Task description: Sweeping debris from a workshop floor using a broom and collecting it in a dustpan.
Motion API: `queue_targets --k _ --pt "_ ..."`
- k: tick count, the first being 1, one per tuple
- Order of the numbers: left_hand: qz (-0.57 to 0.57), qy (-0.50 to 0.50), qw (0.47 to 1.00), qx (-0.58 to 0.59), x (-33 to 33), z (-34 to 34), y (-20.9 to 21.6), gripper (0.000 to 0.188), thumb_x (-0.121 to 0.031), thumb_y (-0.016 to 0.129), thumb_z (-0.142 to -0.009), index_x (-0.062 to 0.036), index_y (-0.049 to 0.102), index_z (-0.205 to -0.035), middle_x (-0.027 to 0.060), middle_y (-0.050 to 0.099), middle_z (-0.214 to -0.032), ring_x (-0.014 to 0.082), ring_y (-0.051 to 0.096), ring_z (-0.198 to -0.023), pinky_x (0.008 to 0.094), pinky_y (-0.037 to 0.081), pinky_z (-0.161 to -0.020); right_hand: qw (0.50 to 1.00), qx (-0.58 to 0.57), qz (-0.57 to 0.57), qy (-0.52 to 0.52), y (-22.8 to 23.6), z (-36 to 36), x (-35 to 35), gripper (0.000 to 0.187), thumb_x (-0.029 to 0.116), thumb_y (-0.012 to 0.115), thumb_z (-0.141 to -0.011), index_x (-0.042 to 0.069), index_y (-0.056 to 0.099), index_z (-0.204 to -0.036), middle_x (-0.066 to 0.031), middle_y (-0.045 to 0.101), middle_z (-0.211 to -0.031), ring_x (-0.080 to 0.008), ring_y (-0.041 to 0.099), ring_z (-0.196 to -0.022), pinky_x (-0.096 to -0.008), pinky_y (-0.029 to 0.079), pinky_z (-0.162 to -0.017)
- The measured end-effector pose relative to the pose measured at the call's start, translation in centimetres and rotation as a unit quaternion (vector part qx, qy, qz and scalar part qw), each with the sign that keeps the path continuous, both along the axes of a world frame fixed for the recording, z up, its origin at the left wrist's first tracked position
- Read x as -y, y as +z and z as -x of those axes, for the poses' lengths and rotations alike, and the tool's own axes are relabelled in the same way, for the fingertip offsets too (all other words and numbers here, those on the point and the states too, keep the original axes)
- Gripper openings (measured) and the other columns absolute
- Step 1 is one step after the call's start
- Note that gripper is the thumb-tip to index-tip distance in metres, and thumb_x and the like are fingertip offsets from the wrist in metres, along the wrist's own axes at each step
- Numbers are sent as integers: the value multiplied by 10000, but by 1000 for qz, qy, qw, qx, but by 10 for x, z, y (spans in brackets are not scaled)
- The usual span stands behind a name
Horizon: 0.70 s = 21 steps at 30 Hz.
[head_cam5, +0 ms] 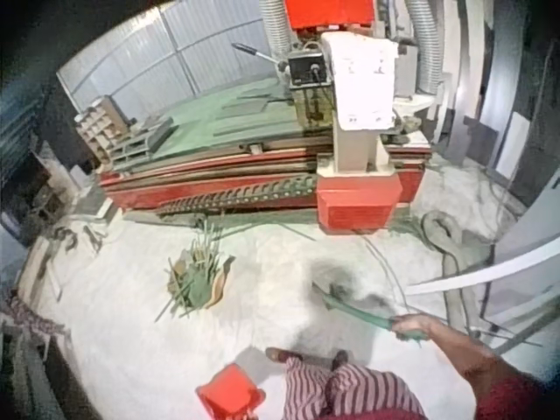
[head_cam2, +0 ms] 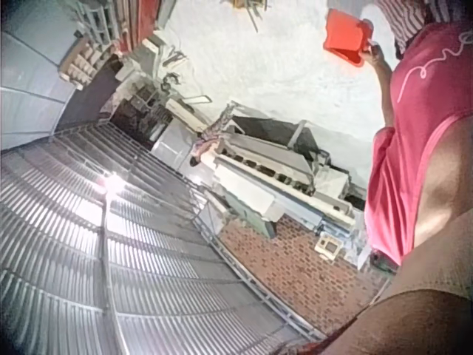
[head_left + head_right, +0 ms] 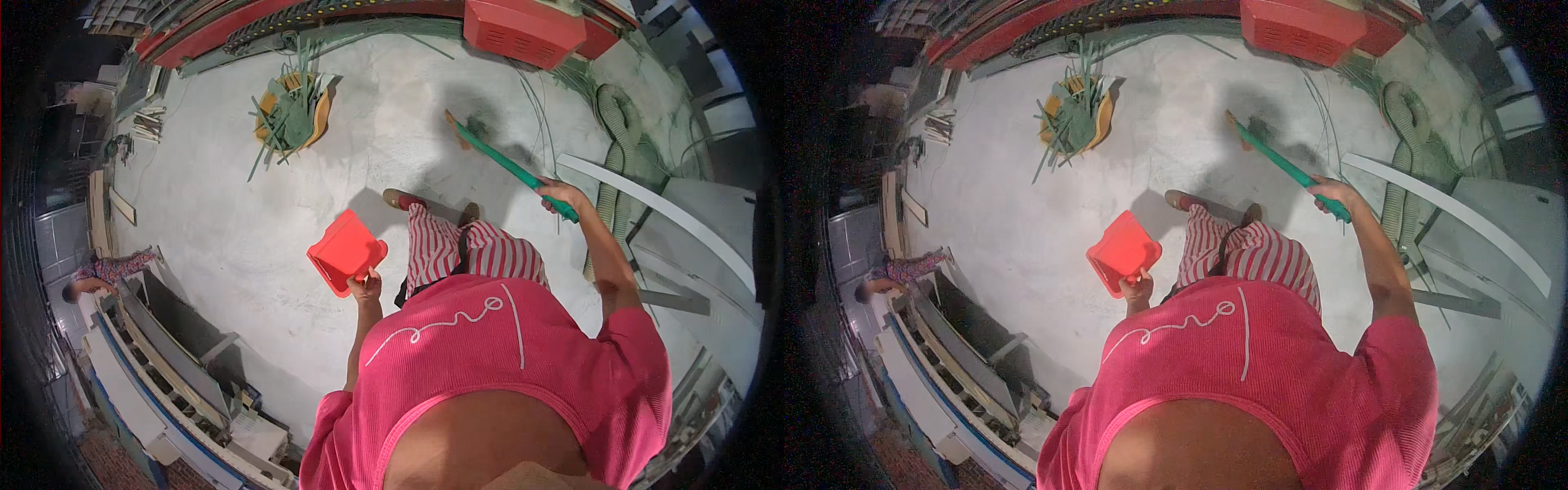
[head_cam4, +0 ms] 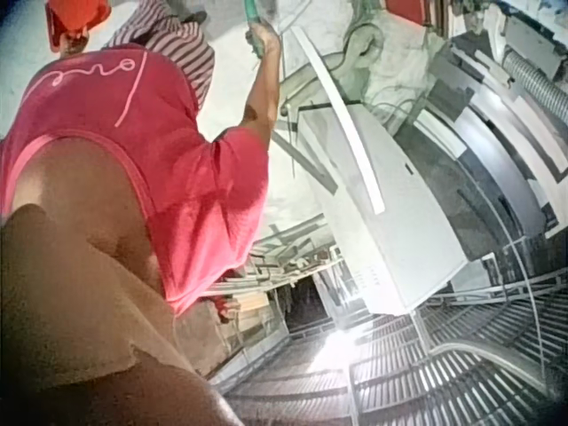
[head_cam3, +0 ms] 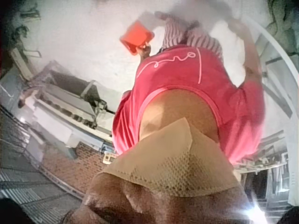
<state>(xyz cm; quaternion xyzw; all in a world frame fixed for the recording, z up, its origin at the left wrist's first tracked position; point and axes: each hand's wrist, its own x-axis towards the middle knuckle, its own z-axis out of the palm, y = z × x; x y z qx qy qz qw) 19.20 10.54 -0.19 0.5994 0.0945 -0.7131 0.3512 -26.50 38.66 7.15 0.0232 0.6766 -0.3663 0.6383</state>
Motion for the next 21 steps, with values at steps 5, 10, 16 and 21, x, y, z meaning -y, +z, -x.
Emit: queue_targets --k 5,10,16,21 --pt "13 -29 998 -49 13 4 -7 233 -220 462 -644 -45 513 -789 64 551 -750 220 532 -662 303 473 -525 983 121 98 -92 -7 -11 46 416 237 543 -735 82 349 -1069 -32 419 -609 -83 413 -459 -189 353 -372" --pt "69 -58 995 -52 15 37 20 270 -192 497 -631 -11 506 -830 55 546 -766 209 527 -730 303 468 -621 930 208 186 -240 -67 -9 113 239 169 506 -762 51 364 -914 -26 406 -614 -57 425 -466 -132 381 -395" --pt "28 -95 993 -71 17 59 35 289 -194 478 -635 -1 499 -850 96 545 -816 237 534 -725 313 474 -597 781 395 293 -385 -149 24 131 216 186 453 -775 2 340 -776 -34 414 -579 -84 436 -446 -181 397 -382" --pt "79 -151 982 -78 21 23 16 286 -225 456 -639 -26 510 -837 76 557 -773 213 545 -654 281 469 -544 686 537 246 -424 -124 9 105 283 339 379 -785 95 395 -641 -1 440 -547 -103 415 -381 -224 319 -292"
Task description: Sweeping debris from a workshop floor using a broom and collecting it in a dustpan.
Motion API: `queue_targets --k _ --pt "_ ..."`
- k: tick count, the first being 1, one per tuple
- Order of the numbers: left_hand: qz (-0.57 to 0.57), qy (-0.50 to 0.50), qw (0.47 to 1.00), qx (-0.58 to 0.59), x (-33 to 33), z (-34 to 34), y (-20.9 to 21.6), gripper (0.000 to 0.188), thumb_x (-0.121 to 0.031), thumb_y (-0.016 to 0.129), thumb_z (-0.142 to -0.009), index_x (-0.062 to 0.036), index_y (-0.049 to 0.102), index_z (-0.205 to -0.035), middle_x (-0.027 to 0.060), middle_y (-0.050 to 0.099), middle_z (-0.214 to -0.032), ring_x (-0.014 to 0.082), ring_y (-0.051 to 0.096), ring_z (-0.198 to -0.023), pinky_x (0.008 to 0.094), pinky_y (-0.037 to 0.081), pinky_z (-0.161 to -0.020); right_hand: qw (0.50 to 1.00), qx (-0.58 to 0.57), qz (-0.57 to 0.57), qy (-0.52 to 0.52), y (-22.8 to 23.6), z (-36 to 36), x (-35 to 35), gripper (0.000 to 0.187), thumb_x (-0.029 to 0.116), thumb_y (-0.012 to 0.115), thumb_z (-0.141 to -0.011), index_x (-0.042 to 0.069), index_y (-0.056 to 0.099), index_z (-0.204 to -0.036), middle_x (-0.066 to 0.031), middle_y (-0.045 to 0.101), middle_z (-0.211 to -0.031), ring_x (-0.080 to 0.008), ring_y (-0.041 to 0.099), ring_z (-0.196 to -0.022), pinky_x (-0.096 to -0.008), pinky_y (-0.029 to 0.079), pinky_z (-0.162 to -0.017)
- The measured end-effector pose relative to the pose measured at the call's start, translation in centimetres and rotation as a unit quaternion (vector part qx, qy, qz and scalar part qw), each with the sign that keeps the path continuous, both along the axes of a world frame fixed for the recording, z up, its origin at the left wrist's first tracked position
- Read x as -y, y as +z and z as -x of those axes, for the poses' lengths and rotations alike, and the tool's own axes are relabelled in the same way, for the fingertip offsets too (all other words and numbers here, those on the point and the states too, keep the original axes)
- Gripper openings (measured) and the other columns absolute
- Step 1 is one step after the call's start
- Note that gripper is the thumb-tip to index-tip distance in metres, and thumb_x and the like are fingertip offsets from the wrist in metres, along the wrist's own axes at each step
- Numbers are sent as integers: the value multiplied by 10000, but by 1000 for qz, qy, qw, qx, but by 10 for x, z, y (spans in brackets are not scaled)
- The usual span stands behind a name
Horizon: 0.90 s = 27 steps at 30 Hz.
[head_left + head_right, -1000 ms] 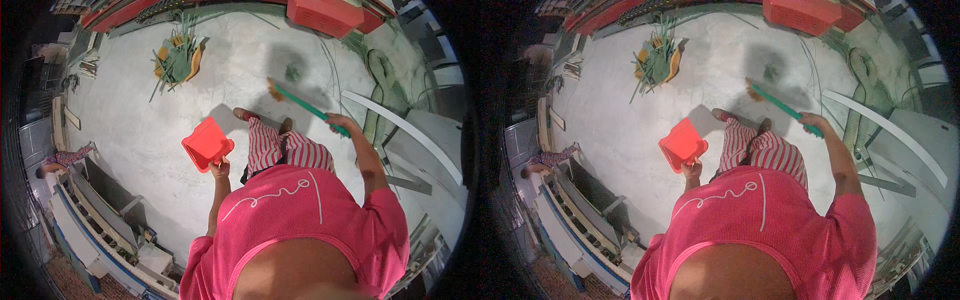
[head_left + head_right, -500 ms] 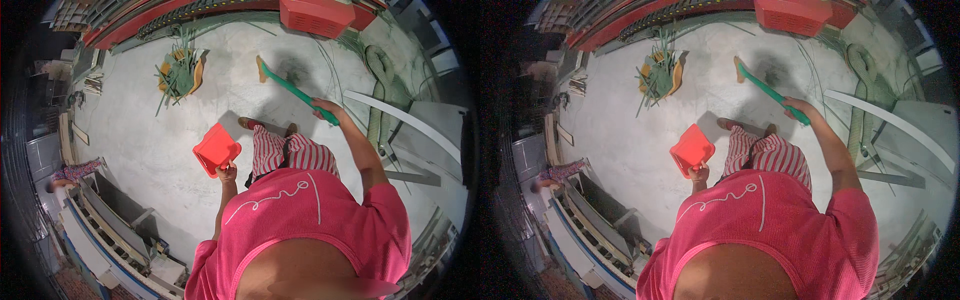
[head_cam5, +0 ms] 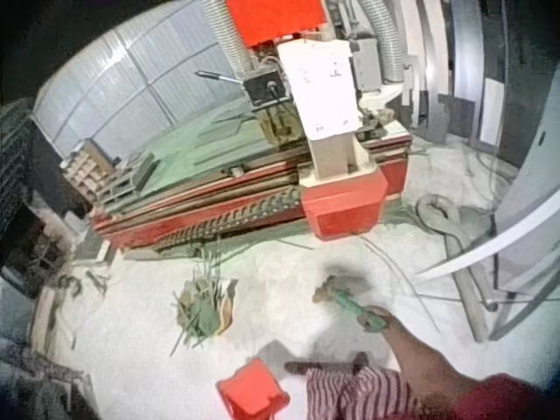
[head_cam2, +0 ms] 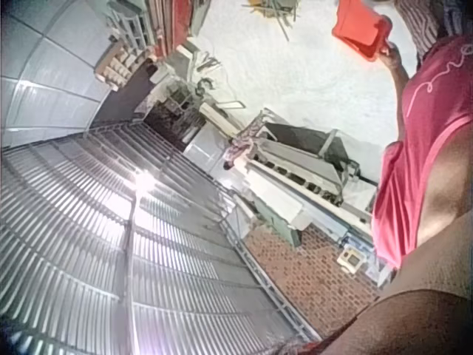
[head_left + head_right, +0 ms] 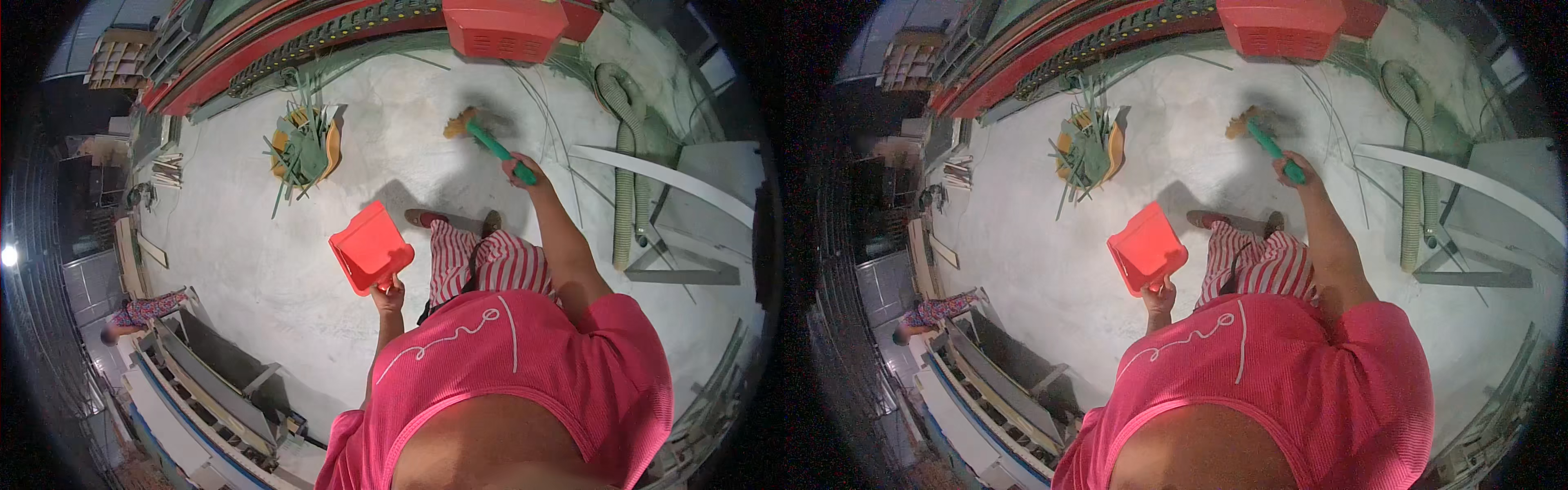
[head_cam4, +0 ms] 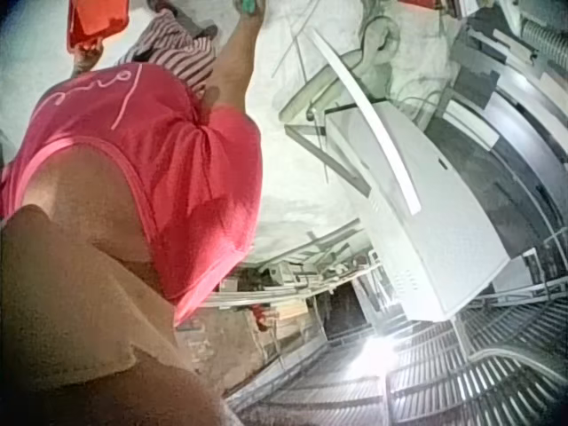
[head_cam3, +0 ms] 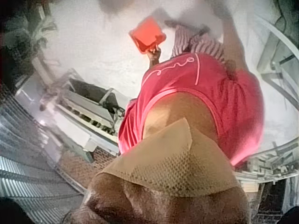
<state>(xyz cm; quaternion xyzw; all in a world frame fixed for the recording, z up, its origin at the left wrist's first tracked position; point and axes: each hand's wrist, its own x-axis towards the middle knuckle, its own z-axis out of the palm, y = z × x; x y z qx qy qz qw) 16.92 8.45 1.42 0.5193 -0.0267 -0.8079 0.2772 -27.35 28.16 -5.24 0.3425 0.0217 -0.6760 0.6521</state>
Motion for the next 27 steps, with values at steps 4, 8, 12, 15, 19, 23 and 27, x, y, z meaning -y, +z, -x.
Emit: queue_targets --k 4,8,12,15,19,23,27 --pt "-32 18 998 44 -2 12 -7 291 -240 508 -601 -56 500 -826 66 527 -767 191 485 -584 251 434 -498 978 -185 -53 -82 -13 -26 -73 309 316 359 -801 80 396 -604 -27 406 -498 -118 386 -364 -239 343 -333" --pt "-65 47 993 91 -6 7 -5 215 -289 422 -683 -83 475 -716 48 478 -570 187 445 -448 249 393 -429 982 -136 -61 -115 61 -58 -75 245 222 391 -811 50 360 -640 -12 333 -511 -102 360 -440 -199 330 -393" --pt "-8 73 997 29 -5 16 -3 201 -281 391 -700 -85 428 -672 46 444 -548 182 408 -426 251 363 -401 992 -88 2 -91 89 -50 -89 181 168 393 -810 11 350 -732 -28 352 -587 -82 353 -467 -193 348 -429" --pt "15 67 997 24 -7 19 -3 206 -283 378 -708 -86 403 -655 50 425 -537 178 393 -425 253 327 -384 992 10 11 -123 102 -33 -75 183 180 398 -809 2 360 -824 -27 363 -609 -81 374 -448 -194 390 -425" --pt "94 55 994 -25 -1 24 -7 246 -312 395 -712 -71 408 -666 61 417 -543 183 384 -436 264 316 -383 978 -171 -53 -108 85 -3 -27 171 189 428 -791 28 372 -781 -19 386 -627 -83 406 -462 -209 385 -412" --pt "24 102 994 -27 1 31 -23 195 -257 484 -688 -78 411 -660 43 457 -604 166 454 -501 239 371 -410 980 -139 79 -116 36 23 -19 127 118 464 -734 52 358 -708 -13 402 -643 -107 426 -481 -234 391 -465" --pt "102 50 992 -49 -5 24 -32 210 -296 444 -687 -93 410 -649 39 446 -572 163 417 -451 242 324 -382 977 -131 -3 -167 26 -17 -26 103 81 435 -723 31 348 -696 -28 384 -629 -117 401 -491 -232 400 -518"
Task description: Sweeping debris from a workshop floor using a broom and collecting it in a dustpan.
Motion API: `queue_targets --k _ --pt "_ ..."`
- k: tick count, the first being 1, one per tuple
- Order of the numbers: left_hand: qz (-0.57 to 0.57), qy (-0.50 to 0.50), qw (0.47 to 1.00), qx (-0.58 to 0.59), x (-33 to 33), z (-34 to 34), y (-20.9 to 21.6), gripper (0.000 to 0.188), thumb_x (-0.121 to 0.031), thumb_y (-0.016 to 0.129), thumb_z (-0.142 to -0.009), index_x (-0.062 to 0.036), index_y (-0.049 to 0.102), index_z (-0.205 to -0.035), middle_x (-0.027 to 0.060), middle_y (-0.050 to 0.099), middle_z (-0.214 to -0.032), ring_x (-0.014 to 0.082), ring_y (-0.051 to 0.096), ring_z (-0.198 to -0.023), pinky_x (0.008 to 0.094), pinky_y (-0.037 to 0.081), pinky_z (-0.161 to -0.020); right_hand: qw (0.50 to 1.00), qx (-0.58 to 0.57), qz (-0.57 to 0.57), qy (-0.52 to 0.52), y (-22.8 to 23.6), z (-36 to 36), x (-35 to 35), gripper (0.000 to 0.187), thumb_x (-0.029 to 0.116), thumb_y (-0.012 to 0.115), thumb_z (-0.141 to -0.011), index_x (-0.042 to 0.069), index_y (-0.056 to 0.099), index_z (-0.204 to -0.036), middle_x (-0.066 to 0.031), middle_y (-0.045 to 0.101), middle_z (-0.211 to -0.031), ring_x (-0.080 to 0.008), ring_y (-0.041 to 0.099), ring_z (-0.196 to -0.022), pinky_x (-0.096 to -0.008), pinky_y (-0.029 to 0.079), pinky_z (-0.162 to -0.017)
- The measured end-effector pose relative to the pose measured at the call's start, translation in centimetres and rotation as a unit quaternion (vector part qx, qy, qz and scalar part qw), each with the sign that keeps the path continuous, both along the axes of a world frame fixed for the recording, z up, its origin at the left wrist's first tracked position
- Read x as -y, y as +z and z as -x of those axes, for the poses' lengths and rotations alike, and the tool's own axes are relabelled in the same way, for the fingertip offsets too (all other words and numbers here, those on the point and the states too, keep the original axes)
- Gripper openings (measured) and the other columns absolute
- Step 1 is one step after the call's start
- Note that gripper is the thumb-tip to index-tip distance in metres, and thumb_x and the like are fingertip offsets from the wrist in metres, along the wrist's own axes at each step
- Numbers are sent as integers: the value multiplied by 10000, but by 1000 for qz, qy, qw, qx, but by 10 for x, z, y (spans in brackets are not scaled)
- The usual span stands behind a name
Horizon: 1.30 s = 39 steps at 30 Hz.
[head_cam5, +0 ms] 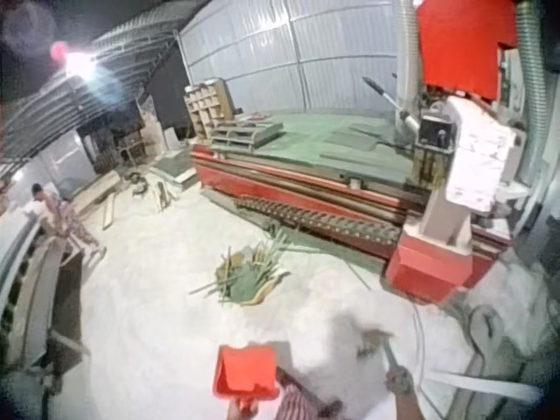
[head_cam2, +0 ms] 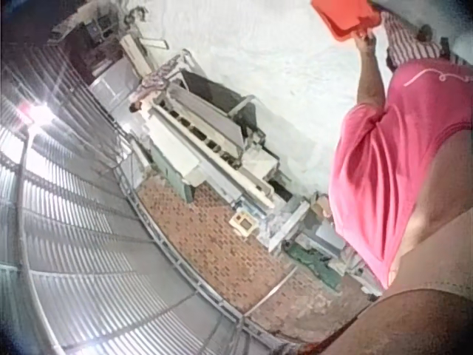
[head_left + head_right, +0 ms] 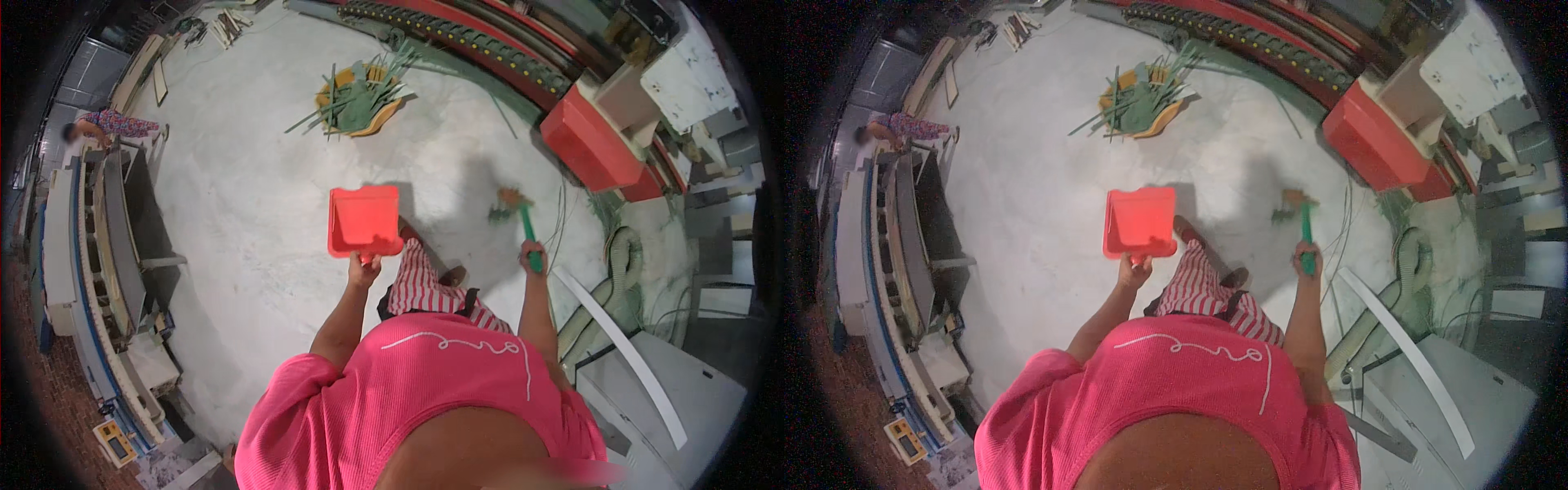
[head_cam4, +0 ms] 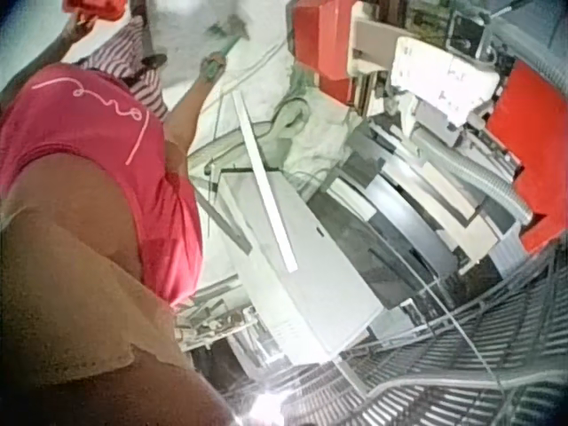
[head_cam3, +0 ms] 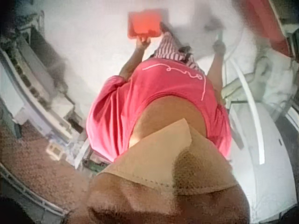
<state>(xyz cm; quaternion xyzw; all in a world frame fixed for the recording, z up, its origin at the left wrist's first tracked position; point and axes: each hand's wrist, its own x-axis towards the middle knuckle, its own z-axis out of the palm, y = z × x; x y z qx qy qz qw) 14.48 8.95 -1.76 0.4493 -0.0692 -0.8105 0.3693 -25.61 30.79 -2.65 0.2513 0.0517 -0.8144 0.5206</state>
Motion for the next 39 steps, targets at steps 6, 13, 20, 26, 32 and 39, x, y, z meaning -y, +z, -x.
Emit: queue_targets --k 6,13,20,26,32,39 --pt "-118 62 991 31 -20 -14 7 243 -310 408 -697 -68 435 -715 61 469 -590 188 437 -443 245 382 -413 985 162 14 48 21 -31 -61 161 144 430 -776 16 346 -728 -31 372 -615 -104 407 -505 -222 406 -480" --pt "-173 67 974 131 -14 -13 13 259 -335 412 -695 -78 431 -710 87 482 -603 209 482 -485 256 386 -408 992 70 -35 95 65 17 -64 172 148 452 -776 14 345 -787 -29 398 -583 -102 407 -451 -223 406 -416" --pt "-123 3 988 92 -2 5 21 261 -330 424 -689 -72 437 -721 90 489 -623 209 486 -495 267 386 -425 513 -523 -572 368 22 9 -42 274 129 466 -682 75 379 -936 -74 453 -552 -160 459 -406 -290 397 -363" --pt "-180 43 981 67 4 30 28 312 -338 429 -675 -33 449 -734 79 490 -627 200 445 -459 269 384 -431 533 -465 -499 500 -7 -18 -77 402 116 477 -645 47 358 -1023 -116 487 -598 -210 498 -434 -337 401 -371" --pt "-119 2 992 34 1 26 20 281 -331 416 -665 -50 431 -656 70 450 -560 169 429 -448 232 363 -399 583 -479 -463 465 18 -39 -131 341 146 511 -697 47 368 -990 -76 462 -552 -165 454 -397 -305 372 -335" --pt "-133 23 987 90 6 19 15 258 -307 462 -665 -67 431 -754 87 475 -610 181 426 -435 241 389 -399 612 -455 -513 394 59 -10 -133 414 154 473 -732 56 290 -1091 -60 439 -524 -153 437 -368 -276 351 -312"
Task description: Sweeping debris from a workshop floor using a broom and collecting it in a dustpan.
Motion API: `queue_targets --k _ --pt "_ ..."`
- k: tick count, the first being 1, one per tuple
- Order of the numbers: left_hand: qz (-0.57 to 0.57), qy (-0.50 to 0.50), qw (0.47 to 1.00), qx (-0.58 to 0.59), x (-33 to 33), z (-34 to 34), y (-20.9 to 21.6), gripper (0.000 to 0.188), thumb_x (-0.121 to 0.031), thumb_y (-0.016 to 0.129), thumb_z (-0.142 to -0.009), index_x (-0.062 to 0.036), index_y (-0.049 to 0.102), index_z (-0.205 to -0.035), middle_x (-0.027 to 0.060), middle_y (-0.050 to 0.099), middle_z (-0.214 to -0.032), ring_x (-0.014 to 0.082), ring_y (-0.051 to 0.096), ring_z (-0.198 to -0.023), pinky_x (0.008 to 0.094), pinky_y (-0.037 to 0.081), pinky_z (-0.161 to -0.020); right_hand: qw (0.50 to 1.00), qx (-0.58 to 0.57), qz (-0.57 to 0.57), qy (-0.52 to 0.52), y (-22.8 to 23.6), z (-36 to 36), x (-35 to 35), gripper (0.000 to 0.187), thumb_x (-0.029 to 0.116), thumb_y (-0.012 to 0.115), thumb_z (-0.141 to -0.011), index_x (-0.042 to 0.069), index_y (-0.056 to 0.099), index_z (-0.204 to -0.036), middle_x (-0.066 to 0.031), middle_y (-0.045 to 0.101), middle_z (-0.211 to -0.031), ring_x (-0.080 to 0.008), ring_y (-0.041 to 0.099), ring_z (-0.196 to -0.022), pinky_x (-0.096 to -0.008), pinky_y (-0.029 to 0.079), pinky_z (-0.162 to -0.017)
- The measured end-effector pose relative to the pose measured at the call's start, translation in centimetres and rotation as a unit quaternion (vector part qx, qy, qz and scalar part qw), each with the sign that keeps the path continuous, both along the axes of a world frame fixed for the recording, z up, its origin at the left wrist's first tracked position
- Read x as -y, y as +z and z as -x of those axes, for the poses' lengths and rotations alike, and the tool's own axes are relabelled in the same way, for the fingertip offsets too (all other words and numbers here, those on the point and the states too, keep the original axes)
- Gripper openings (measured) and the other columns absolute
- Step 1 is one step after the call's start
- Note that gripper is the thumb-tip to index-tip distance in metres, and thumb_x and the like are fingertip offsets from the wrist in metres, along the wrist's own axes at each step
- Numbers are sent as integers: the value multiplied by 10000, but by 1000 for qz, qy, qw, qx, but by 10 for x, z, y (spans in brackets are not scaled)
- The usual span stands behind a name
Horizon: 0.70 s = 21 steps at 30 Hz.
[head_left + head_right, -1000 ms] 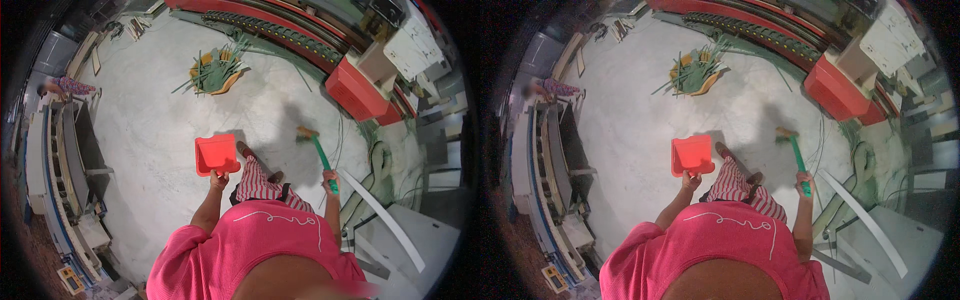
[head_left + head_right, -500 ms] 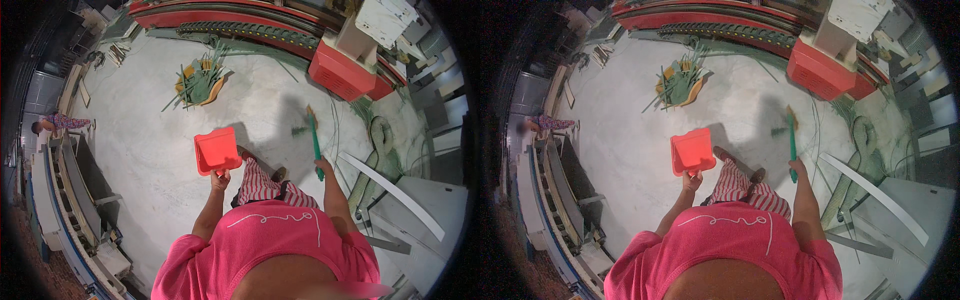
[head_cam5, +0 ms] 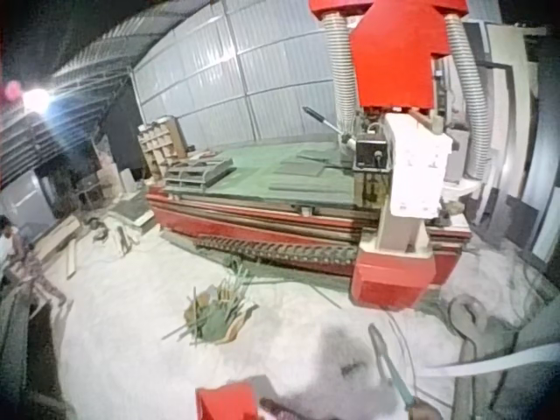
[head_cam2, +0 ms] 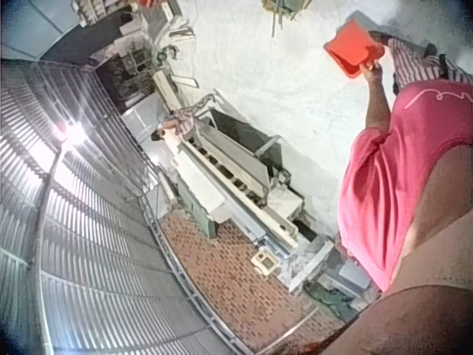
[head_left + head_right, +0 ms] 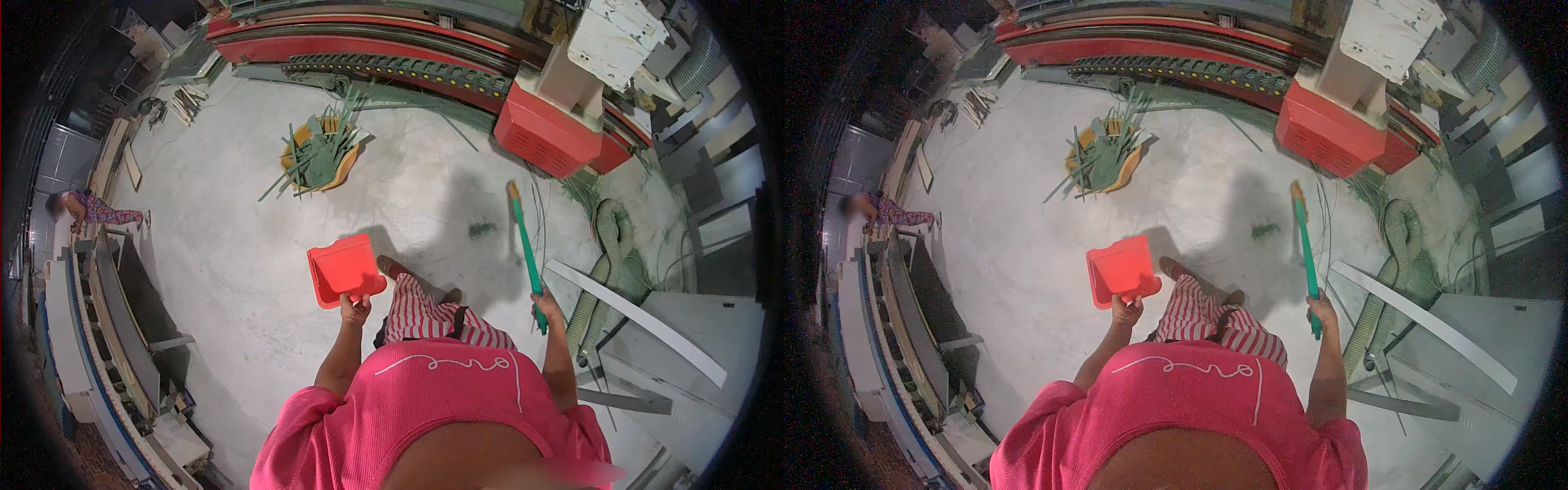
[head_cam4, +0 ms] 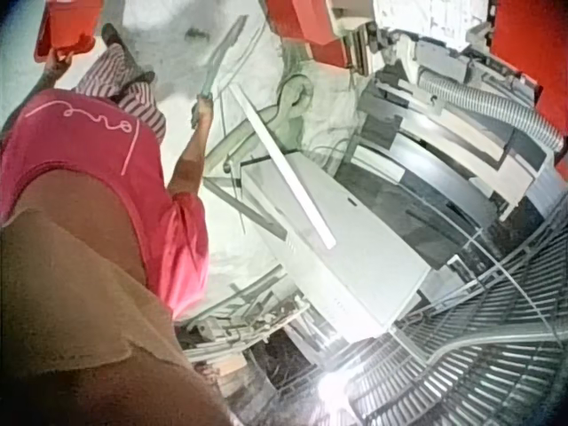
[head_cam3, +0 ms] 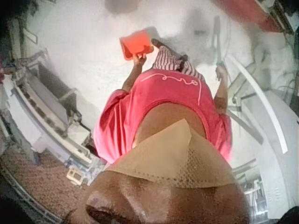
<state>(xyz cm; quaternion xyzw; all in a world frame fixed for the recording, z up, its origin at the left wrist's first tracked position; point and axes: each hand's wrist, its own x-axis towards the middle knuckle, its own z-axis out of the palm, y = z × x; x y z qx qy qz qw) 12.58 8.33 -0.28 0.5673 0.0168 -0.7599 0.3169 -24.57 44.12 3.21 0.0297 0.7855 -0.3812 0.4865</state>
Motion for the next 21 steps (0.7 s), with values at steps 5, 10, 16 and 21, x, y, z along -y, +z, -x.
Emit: queue_targets --k 5,10,16,21 --pt "-31 -3 998 -45 1 2 5 314 -343 499 -667 -70 455 -814 86 493 -648 189 433 -450 257 405 -420 997 4 28 -78 -55 -5 9 377 170 498 -713 44 305 -1011 -82 440 -500 -180 448 -349 -295 363 -301" --pt "35 1 998 -52 -15 6 1 316 -337 508 -667 -68 458 -826 88 500 -653 190 435 -448 259 392 -429 992 92 -53 69 -69 -23 15 281 142 499 -690 35 332 -890 -108 454 -496 -214 455 -358 -331 376 -305" --pt "-48 51 997 -37 -36 -10 -13 294 -323 470 -678 -45 448 -770 132 492 -622 203 460 -466 262 397 -424 995 100 13 9 -34 -43 -10 240 135 480 -718 61 336 -897 -83 429 -497 -181 438 -369 -307 379 -324" --pt "-25 46 999 2 -44 -17 -14 315 -330 483 -680 -40 434 -794 150 486 -653 221 472 -497 267 428 -440 987 129 51 -83 -11 -41 -28 194 132 451 -752 112 325 -899 -62 419 -519 -155 428 -387 -276 379 -331"
